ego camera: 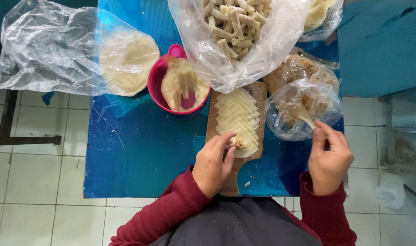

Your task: The person spoons filling from a plastic bag onto square dough wrappers and folds each wrapper over the filling into a triangular parcel by hand, pressing the edges closed and stacking the finished parcels on a small wooden board.

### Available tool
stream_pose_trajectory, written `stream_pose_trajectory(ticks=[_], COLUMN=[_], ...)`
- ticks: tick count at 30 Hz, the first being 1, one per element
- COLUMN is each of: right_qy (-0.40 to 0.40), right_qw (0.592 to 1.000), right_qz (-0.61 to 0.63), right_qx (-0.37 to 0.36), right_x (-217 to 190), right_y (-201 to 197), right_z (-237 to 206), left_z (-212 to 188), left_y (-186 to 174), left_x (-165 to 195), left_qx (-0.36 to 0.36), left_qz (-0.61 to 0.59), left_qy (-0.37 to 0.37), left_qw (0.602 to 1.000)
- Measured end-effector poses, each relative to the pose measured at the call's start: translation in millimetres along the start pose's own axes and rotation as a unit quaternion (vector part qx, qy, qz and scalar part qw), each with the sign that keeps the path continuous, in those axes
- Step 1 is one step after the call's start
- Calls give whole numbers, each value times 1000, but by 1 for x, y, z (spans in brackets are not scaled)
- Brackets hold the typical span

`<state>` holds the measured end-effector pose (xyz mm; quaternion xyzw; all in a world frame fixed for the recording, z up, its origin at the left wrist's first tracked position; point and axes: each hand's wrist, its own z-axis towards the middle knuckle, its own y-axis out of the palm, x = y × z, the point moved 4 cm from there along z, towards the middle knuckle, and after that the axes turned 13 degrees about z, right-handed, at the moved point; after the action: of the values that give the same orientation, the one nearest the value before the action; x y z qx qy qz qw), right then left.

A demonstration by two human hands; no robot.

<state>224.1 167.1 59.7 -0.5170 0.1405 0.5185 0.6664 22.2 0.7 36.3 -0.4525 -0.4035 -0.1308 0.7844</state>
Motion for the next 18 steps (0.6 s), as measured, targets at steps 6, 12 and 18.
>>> stream_pose_trajectory(ticks=[6, 12, 18], right_qy=[-126, -15, 16], right_qw=[982, 985, 980], right_qz=[-138, -7, 30], right_qx=[16, -169, -197], right_x=[-55, -51, -45], right_y=[8, 45, 54], right_z=[-14, -34, -37], left_z=[2, 2, 2], left_y=[0, 2, 8], left_x=[0, 2, 3], left_qx=[-2, -5, -15], left_qz=[-13, 11, 39], left_qy=[22, 39, 36], left_qw=[1000, 999, 998])
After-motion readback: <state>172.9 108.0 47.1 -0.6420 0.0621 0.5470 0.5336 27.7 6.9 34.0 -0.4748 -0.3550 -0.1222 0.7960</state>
